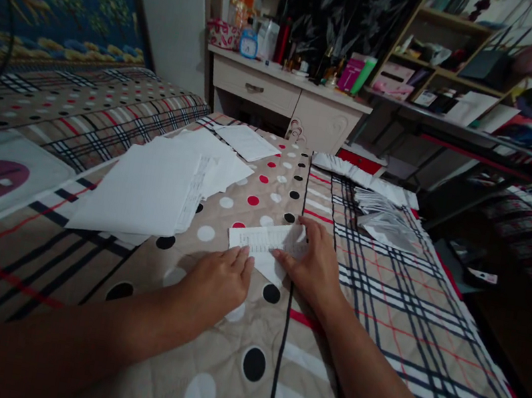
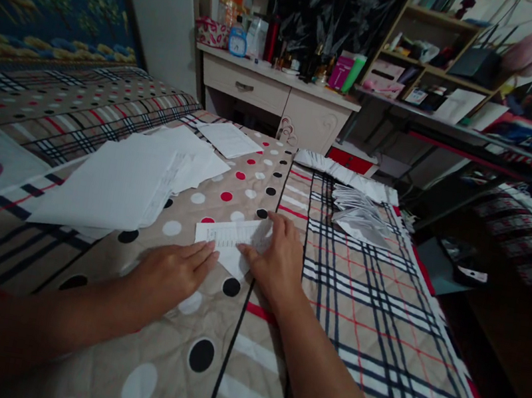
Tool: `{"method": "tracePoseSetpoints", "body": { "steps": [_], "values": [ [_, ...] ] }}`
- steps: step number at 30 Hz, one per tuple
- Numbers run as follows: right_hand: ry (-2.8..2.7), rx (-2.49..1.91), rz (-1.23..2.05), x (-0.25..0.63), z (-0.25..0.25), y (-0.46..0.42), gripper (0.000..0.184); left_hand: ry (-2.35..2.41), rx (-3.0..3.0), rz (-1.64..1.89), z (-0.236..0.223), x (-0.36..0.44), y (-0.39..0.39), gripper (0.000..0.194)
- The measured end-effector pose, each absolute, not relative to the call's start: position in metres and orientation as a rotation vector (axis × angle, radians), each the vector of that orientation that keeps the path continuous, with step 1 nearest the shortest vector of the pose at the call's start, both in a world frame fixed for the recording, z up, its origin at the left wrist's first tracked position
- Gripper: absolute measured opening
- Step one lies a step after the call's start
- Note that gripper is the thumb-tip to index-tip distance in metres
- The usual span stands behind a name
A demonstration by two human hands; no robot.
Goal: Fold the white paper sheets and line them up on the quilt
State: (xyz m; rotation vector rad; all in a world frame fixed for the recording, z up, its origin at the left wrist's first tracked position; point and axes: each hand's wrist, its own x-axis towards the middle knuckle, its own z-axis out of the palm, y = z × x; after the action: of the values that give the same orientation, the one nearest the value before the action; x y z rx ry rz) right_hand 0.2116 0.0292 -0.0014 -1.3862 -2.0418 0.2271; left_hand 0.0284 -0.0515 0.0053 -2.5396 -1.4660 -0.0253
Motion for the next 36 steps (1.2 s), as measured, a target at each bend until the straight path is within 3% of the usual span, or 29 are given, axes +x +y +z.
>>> {"method": "tracePoseSetpoints", "body": {
  "steps": [7,11,14,17,19,25,32,36],
  "values": [
    [-1.703,-1.490,0.924,0.220,0.006,0.040,0.083,-1.407,-2.562,-0.175,0.003,0.027,-0.057,0.030],
    [-1.402,-1.278,1.265,0.222,0.013,0.041,0.053,-1.515,-2.697,-0.764,0.009,0.015,-0.043,0.011],
    [-1.176,-1.195,1.194,0.220,0.015,0.039,0.040,-1.938,-2.499,-1.492,0.006,0.009,-0.021,0.011],
    [-1.060,-1.122,1.089,0.213,0.016,0.034,0.043,-2.192,-2.028,-2.230,0.004,0.009,0.003,0.045],
    [-1.031,-1.084,1.041,0.207,0.016,0.029,0.041,-2.313,-2.022,-2.533,0.007,0.015,0.014,0.050],
    [-1.070,-1.026,0.904,0.190,0.015,0.010,0.032,-2.462,-2.004,-2.876,0.019,0.050,0.019,0.025],
    [-1.044,-1.078,0.969,0.186,0.017,0.004,0.030,-2.369,-1.846,-2.960,0.019,0.074,0.017,0.031],
    [-0.990,-1.117,1.065,0.186,0.016,0.005,0.032,-2.193,-1.635,-3.330,0.019,0.074,0.012,0.041]
  ]
}}
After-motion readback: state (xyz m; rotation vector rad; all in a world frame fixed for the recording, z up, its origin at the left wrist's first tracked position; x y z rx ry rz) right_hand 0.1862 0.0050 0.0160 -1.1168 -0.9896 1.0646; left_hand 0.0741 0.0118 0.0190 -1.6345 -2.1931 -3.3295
